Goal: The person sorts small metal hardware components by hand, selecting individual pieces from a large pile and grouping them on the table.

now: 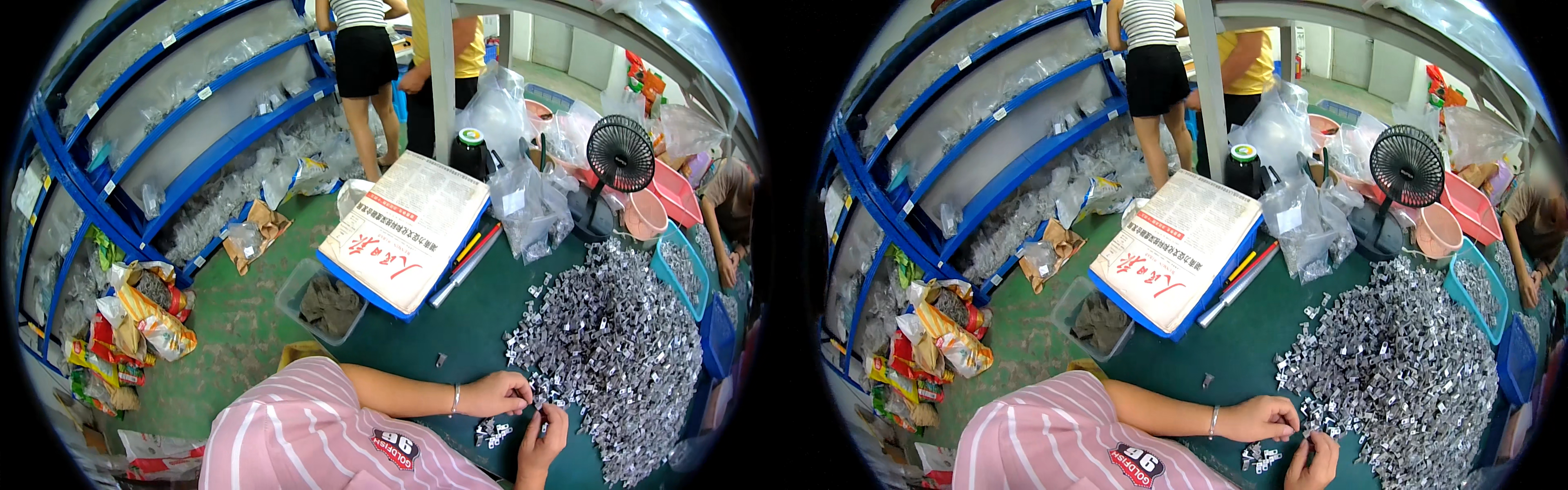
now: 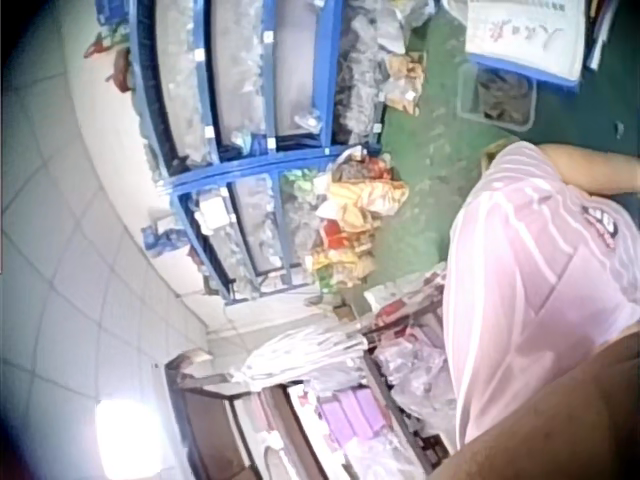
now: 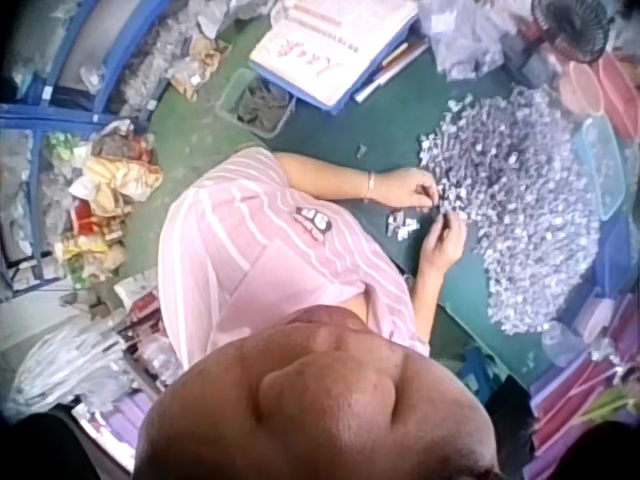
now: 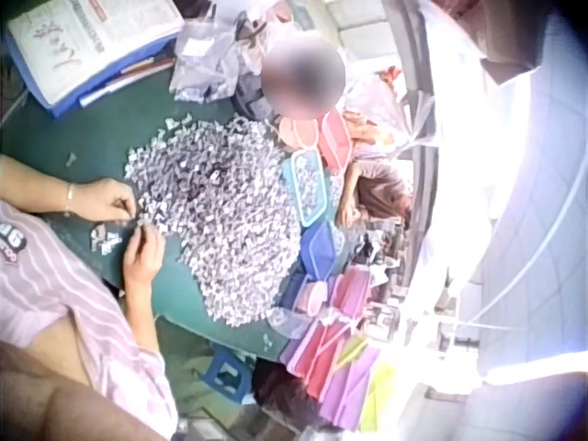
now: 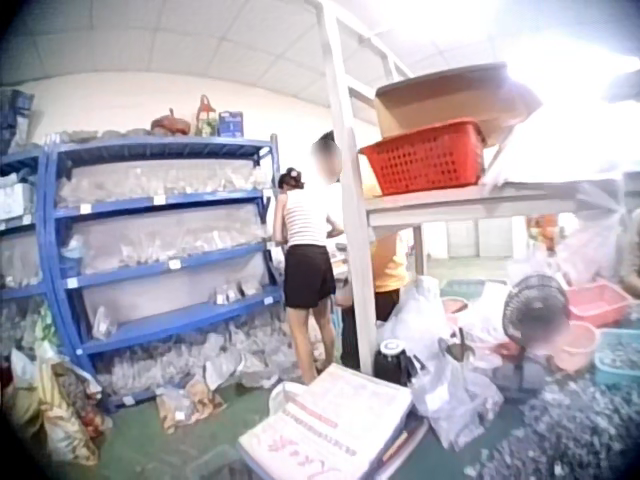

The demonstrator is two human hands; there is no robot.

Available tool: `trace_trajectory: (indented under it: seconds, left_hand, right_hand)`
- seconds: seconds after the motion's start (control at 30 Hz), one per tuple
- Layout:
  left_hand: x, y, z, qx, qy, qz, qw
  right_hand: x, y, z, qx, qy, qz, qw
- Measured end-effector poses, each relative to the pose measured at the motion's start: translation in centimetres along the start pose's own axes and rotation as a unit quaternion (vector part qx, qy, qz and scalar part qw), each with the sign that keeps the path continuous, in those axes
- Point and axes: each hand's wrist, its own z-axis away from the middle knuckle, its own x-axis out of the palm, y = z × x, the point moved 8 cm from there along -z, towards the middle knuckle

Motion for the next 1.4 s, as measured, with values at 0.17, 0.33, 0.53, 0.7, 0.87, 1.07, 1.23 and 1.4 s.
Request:
trace_trajectory:
  seconds: [0.17, 0.33, 0.53, 0.7, 0.87, 1.07, 1.23, 1.4]
  left_hand:
    - [0.2, -1.6, 0.1, -0.026, -0.026, 0.113, 0.993]
    - [-0.1, -0.1, 1.5, -0.055, 0.003, 0.038, 0.998]
    - [0.1, 1.3, 2.1, -0.008, -0.005, 0.024, 1.0]
    - [-0.2, 0.9, 2.0, -0.027, -0.01, 0.014, 0.999]
    - [-1.6, -0.6, 2.2, -0.123, 0.038, 0.136, 0.982]
    - [-1.6, -1.7, 2.6, -0.153, 0.043, 0.236, 0.959]
    - [-1.5, -1.9, 2.5, -0.155, 0.04, 0.238, 0.958]
    - [-1.3, -1.6, 2.6, -0.159, 0.039, 0.241, 0.957]
  right_hand:
    - [0.2, -0.6, -0.1, 0.002, 0.012, -0.025, 1.0]
    - [1.1, 1.0, 1.2, 0.077, 0.058, -0.094, 0.991]
    - [0.9, 0.3, 1.7, 0.064, 0.065, -0.161, 0.983]
    - [0.8, 0.3, 1.9, 0.067, 0.066, -0.16, 0.983]
    - [-0.7, 0.2, 1.5, 0.067, 0.037, -0.077, 0.994]
    - [0.1, -0.1, 2.2, 0.01, -0.048, -0.044, 0.998]
    - [-0.1, 0.1, 1.1, -0.021, -0.033, -0.012, 0.999]
    - [0.1, 1.9, -0.6, 0.023, -0.014, 0.153, 0.988]
